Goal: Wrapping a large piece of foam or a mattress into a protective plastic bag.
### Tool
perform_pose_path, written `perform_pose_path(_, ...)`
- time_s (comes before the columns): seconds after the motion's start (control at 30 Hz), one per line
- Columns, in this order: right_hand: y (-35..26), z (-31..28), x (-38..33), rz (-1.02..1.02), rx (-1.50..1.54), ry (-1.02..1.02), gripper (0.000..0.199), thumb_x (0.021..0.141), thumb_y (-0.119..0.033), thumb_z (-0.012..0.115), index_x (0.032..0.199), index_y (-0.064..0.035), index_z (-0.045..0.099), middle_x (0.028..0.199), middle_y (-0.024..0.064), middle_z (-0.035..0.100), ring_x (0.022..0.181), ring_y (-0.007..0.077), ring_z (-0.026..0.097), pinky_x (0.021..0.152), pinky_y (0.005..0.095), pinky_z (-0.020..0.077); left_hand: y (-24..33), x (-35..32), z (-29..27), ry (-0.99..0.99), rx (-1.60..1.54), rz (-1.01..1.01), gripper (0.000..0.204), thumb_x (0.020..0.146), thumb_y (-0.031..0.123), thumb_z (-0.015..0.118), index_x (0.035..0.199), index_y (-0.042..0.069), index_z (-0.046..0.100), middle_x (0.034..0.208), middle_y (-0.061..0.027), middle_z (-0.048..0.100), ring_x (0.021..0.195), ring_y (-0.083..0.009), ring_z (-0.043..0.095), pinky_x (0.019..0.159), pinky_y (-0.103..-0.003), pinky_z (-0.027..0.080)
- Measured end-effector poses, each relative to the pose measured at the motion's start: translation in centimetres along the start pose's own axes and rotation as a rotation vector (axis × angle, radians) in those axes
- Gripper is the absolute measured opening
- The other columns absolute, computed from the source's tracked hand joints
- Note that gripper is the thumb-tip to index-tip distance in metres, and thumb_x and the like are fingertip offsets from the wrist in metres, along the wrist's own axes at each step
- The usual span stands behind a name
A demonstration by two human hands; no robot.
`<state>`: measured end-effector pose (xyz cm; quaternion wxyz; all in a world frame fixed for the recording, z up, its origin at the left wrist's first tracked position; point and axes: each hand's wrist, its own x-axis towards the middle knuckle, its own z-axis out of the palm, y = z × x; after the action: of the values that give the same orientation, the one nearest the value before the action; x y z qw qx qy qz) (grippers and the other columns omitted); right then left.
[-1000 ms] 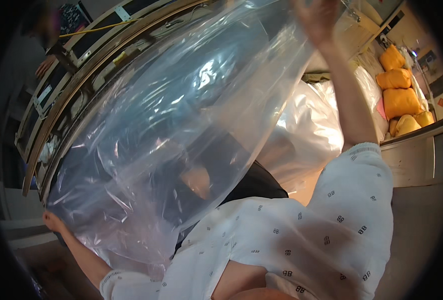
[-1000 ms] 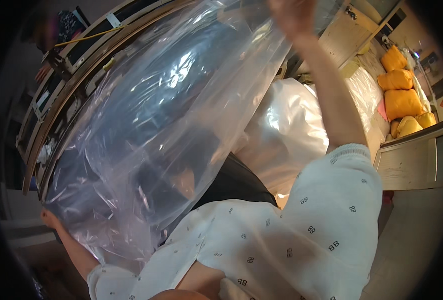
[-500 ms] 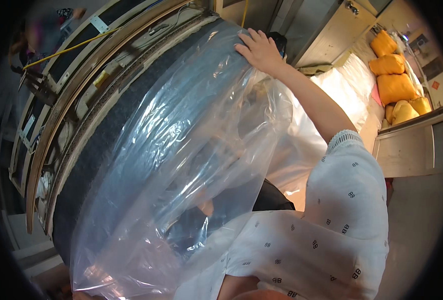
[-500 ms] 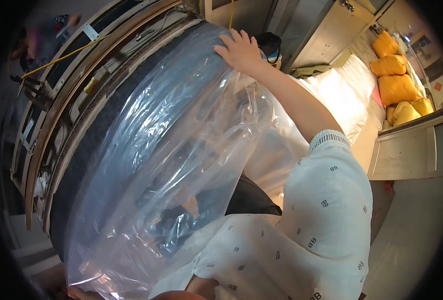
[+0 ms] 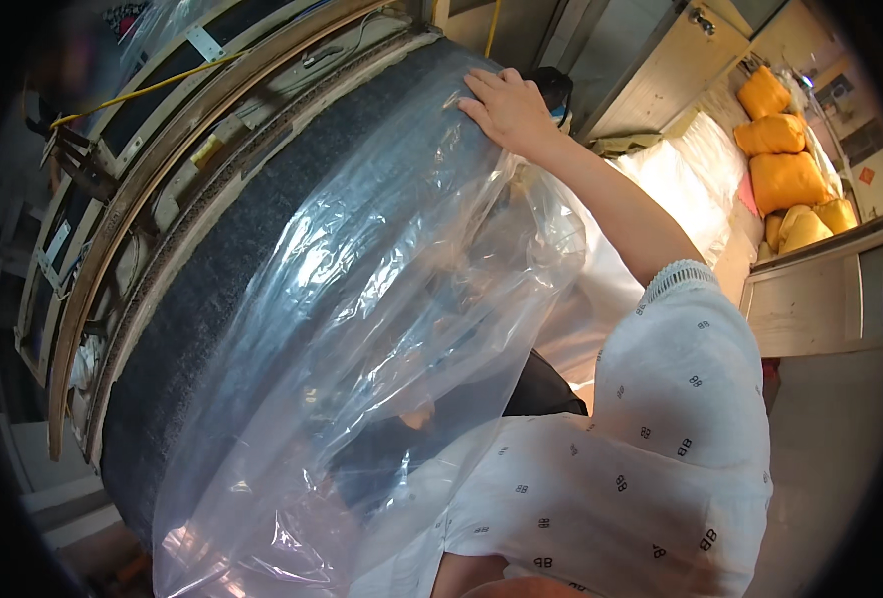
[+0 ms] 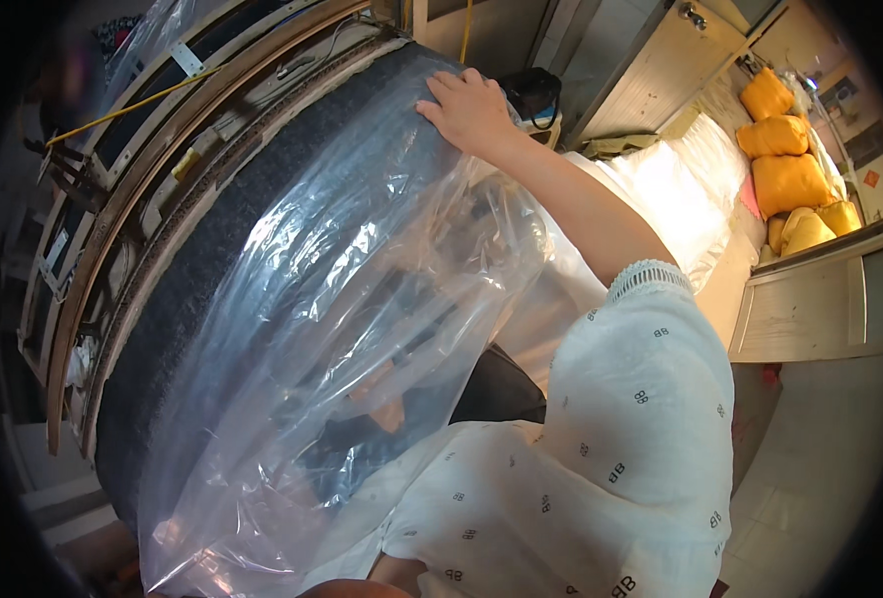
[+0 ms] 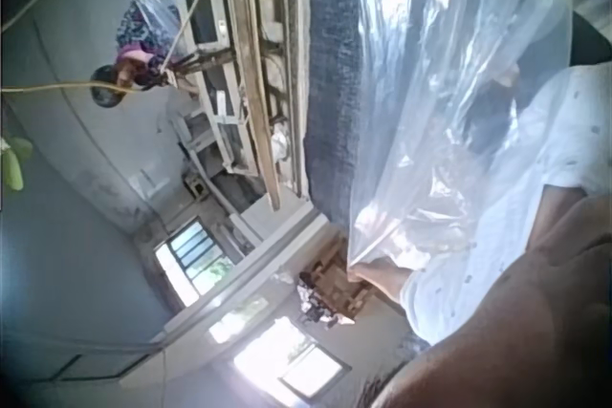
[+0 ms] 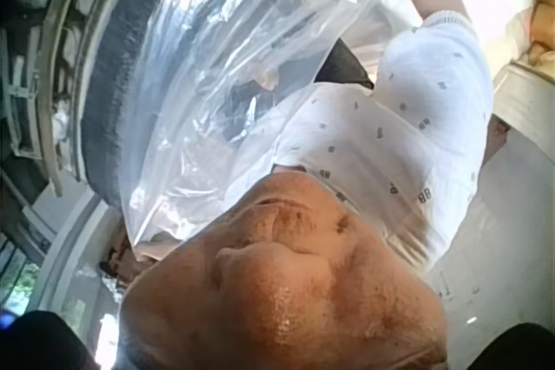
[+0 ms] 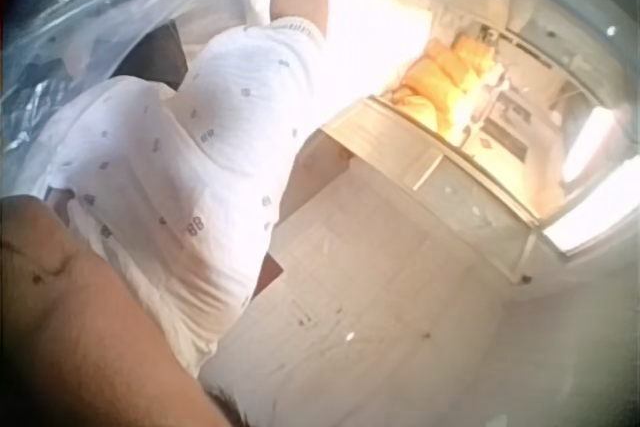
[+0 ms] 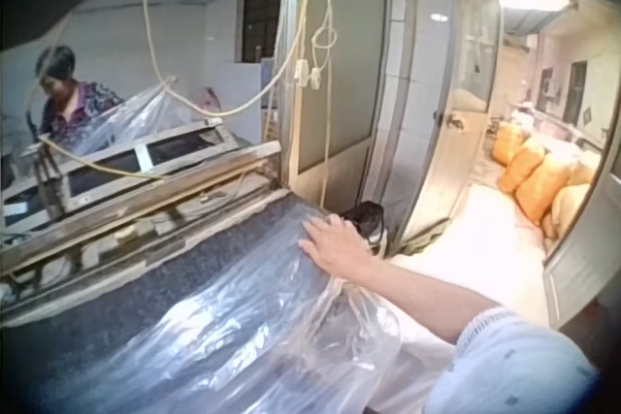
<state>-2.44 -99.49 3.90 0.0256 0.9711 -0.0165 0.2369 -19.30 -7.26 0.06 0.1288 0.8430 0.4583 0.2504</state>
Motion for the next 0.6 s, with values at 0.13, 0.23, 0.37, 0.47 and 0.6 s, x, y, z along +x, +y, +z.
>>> perform_pose_path(0.13, 1.8, 1.5, 0.6, 0.056, -0.023, -0.075, 0.050, 0.088, -0.049, 0.036, 0.127, -0.0187, 0.046, 0.135, 0.0050, 0.038, 0.121, 0.0289, 0.034, 0.096, 0.0487, 0.0296, 0.6, -2.9, -1.4, -0.011, -0.093, -0.006, 0.033, 0.082, 0.031, 0.054, 0.100, 0.004, 0.060, 0.096, -0.0121, 0.060, 0.089, -0.0261, 0.058, 0.078, -0.038, 0.047)
perform_pose_path(0.23, 2.1, 2.0, 2.5, 0.201, -0.008, -0.195, 0.053, 0.088, -0.054, 0.031, 0.132, -0.0254, 0.039, 0.143, 0.0053, 0.025, 0.129, 0.0302, 0.024, 0.101, 0.0535, 0.0211, 1.3, -4.0, -2.9, -0.007, -0.163, -0.001, 0.032, 0.082, 0.031, 0.054, 0.099, 0.004, 0.060, 0.095, -0.0116, 0.060, 0.089, -0.0255, 0.057, 0.078, -0.037, 0.046)
perform_pose_path(0.37, 2.1, 2.4, 2.9, 0.200, 0.061, -0.251, 0.055, 0.088, -0.057, 0.027, 0.134, -0.0278, 0.035, 0.145, 0.0045, 0.019, 0.132, 0.0308, 0.018, 0.103, 0.0550, 0.0168, 2.0, -5.6, -3.9, -0.012, -0.257, 0.001, 0.032, 0.082, 0.031, 0.054, 0.099, 0.005, 0.060, 0.095, -0.0111, 0.059, 0.088, -0.0248, 0.057, 0.077, -0.037, 0.046)
perform_pose_path(0.47, 1.4, 1.5, 1.1, 0.149, -0.033, -0.135, 0.053, 0.090, -0.051, 0.031, 0.134, -0.0231, 0.036, 0.144, 0.0055, 0.023, 0.131, 0.0292, 0.021, 0.103, 0.0544, 0.0183, 2.0, -7.1, -4.2, -0.026, -0.316, -0.009, 0.031, 0.082, 0.030, 0.054, 0.098, 0.005, 0.060, 0.094, -0.0106, 0.059, 0.088, -0.0242, 0.057, 0.077, -0.036, 0.046)
perform_pose_path(0.6, 0.0, -0.8, -2.5, -0.069, 0.141, -0.029, 0.047, 0.090, -0.038, 0.040, 0.129, -0.0124, 0.042, 0.136, 0.0088, 0.036, 0.126, 0.0268, 0.032, 0.102, 0.0494, 0.0236, 1.7, -9.5, -4.7, -0.051, -0.392, -0.022, 0.030, 0.082, 0.030, 0.054, 0.098, 0.005, 0.061, 0.094, -0.0101, 0.059, 0.087, -0.0234, 0.057, 0.076, -0.035, 0.046)
